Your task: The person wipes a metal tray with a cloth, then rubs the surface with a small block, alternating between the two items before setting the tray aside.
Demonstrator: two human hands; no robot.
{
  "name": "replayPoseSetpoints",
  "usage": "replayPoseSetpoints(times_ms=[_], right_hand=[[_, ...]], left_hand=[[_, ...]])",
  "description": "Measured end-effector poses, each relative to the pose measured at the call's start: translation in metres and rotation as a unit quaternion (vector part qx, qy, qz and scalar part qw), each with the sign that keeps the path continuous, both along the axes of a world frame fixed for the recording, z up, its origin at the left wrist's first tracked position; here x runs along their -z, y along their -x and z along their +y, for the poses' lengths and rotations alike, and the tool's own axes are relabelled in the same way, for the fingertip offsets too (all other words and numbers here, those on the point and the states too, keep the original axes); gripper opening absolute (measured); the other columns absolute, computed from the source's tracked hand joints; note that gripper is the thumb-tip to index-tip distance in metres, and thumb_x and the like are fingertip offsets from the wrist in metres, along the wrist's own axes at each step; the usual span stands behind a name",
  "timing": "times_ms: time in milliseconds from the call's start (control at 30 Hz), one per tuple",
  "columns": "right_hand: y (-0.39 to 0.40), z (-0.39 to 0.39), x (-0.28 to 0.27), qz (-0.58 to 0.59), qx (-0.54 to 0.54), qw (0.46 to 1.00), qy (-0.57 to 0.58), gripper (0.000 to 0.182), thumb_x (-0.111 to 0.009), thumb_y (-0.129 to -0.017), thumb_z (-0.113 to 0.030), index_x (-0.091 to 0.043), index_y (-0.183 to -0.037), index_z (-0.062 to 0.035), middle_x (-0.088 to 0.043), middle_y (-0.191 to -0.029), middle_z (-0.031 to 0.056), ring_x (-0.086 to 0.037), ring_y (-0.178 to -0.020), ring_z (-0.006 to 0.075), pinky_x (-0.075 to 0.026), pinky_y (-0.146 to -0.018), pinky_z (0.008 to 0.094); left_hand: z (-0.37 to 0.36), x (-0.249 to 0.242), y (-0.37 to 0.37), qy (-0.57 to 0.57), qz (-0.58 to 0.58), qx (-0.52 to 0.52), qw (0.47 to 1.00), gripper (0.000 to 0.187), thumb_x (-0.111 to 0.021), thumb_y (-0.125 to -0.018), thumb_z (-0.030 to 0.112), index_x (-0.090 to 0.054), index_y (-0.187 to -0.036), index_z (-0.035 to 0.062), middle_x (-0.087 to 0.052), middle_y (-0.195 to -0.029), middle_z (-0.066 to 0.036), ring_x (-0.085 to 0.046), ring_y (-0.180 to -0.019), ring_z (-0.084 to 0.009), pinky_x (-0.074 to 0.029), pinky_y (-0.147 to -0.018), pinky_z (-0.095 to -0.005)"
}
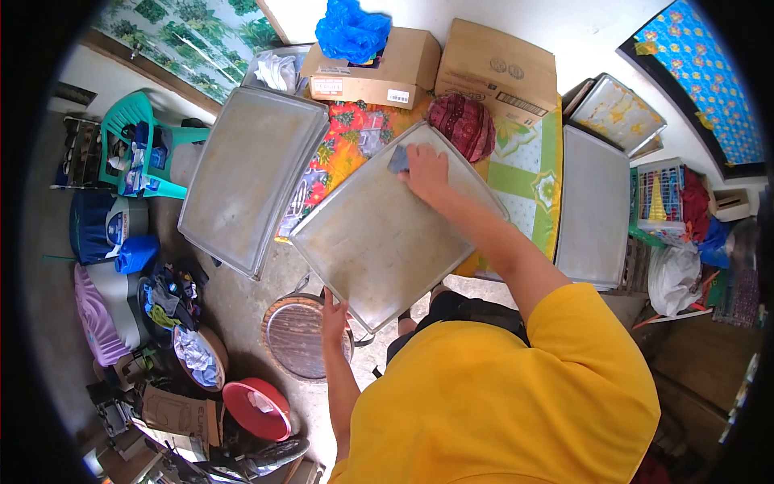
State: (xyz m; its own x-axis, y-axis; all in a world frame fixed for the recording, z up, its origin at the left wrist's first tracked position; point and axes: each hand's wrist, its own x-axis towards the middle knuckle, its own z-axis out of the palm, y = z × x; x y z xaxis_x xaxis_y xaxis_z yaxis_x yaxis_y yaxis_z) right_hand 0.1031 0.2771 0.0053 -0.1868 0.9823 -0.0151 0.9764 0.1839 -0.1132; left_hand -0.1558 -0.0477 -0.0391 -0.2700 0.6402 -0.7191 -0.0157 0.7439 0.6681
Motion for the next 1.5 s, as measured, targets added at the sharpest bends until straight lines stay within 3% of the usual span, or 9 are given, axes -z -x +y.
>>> replayPoseSetpoints(times_ms=[333,467,600,767,867,1133,1267,1400,1500], right_hand=[[-0.012,0.044,0.007,0.077,0.256,0.959,0.090,0.074,-0.072,-0.073,-0.056,-0.046,-0.122,-0.0071,-0.062,-0.116,0.0144,-0.062,-0.107,0.0304,-0.047,-0.085,0.0488],[0.066,-0.009,0.005,0.088,0.148,0.980,0.104,0.063,-0.072,-0.074,-0.049,-0.049,-0.116,-0.0075,-0.063,-0.109,0.0130,-0.063,-0.100,0.0296,-0.047,-0.082,0.0482],[0.145,-0.101,0.018,0.145,-0.136,0.980,0.000,0.049,-0.075,-0.071,-0.039,-0.055,-0.105,-0.0093,-0.064,-0.098,0.0111,-0.063,-0.092,0.0298,-0.046,-0.077,0.0471],[0.076,-0.057,0.007,0.220,0.052,0.973,0.044,0.043,-0.076,-0.073,-0.034,-0.057,-0.101,-0.0074,-0.064,-0.096,0.0122,-0.063,-0.092,0.0313,-0.045,-0.079,0.0480],[0.022,-0.015,0.001,0.063,0.181,0.981,-0.025,0.050,-0.073,-0.076,-0.039,-0.053,-0.110,-0.0081,-0.063,-0.104,0.0092,-0.060,-0.098,0.0267,-0.044,-0.083,0.0472],[0.148,-0.146,0.018,0.134,-0.177,0.975,-0.013,0.052,-0.074,-0.074,-0.040,-0.053,-0.110,-0.0092,-0.061,-0.106,0.0105,-0.059,-0.101,0.0292,-0.043,-0.085,0.0484],[0.093,-0.060,0.008,0.076,0.110,0.991,0.005,0.052,-0.072,-0.077,-0.043,-0.053,-0.112,-0.0095,-0.062,-0.104,0.0085,-0.061,-0.100,0.0278,-0.043,-0.082,0.0479],[0.115,-0.070,0.011,0.093,0.093,0.991,0.005,0.052,-0.071,-0.077,-0.046,-0.053,-0.110,-0.0097,-0.063,-0.101,0.0095,-0.062,-0.092,0.0272,-0.044,-0.078,0.0474],[0.162,-0.118,0.015,0.076,-0.058,0.995,0.017,0.054,-0.071,-0.077,-0.046,-0.053,-0.112,-0.0104,-0.062,-0.105,0.0083,-0.061,-0.097,0.0261,-0.043,-0.080,0.0481]], left_hand=[[0.001,-0.004,-0.003,-0.002,0.022,-0.001,1.000,0.076,-0.055,-0.091,0.010,-0.014,-0.154,0.0186,-0.064,-0.083,-0.007,-0.057,-0.059,-0.0111,-0.043,-0.043,-0.0248],[0.001,-0.003,-0.004,-0.003,0.022,-0.008,1.000,0.075,-0.055,-0.091,0.010,-0.015,-0.154,0.0178,-0.063,-0.080,-0.008,-0.057,-0.058,-0.0114,-0.043,-0.042,-0.0251],[0.005,-0.012,-0.005,0.007,0.019,0.008,1.000,0.076,-0.055,-0.091,0.011,-0.013,-0.154,0.0164,-0.064,-0.082,-0.009,-0.057,-0.060,-0.0118,-0.043,-0.043,-0.0251],[0.002,-0.009,-0.006,-0.008,0.001,-0.011,1.000,0.077,-0.055,-0.092,0.012,-0.010,-0.154,0.0162,-0.067,-0.088,-0.011,-0.057,-0.059,-0.0119,-0.042,-0.043,-0.0246],[0.003,-0.010,-0.004,-0.011,0.002,0.012,1.000,0.079,-0.055,-0.092,0.012,-0.006,-0.154,0.0163,-0.067,-0.087,-0.010,-0.056,-0.057,-0.0113,-0.041,-0.043,-0.0238],[0.002,-0.004,-0.002,-0.015,-0.032,0.006,0.999,0.081,-0.055,-0.094,0.012,-0.002,-0.154,0.0196,-0.067,-0.093,-0.012,-0.056,-0.061,-0.0124,-0.045,-0.045,-0.0261],[0.000,0.000,-0.004,-0.019,-0.045,0.012,0.999,0.082,-0.055,-0.093,0.013,-0.001,-0.154,0.0185,-0.068,-0.094,-0.011,-0.057,-0.061,-0.0125,-0.044,-0.045,-0.0255],[0.014,-0.015,-0.027,-0.039,-0.089,-0.008,0.995,0.082,-0.055,-0.093,0.011,-0.001,-0.154,0.0160,-0.068,-0.093,-0.012,-0.057,-0.062,-0.0129,-0.044,-0.045,-0.0255],[0.014,-0.006,-0.025,-0.040,-0.096,0.008,0.995,0.081,-0.055,-0.093,0.011,-0.001,-0.154,0.0163,-0.067,-0.095,-0.013,-0.059,-0.062,-0.0140,-0.045,-0.045,-0.0261]])
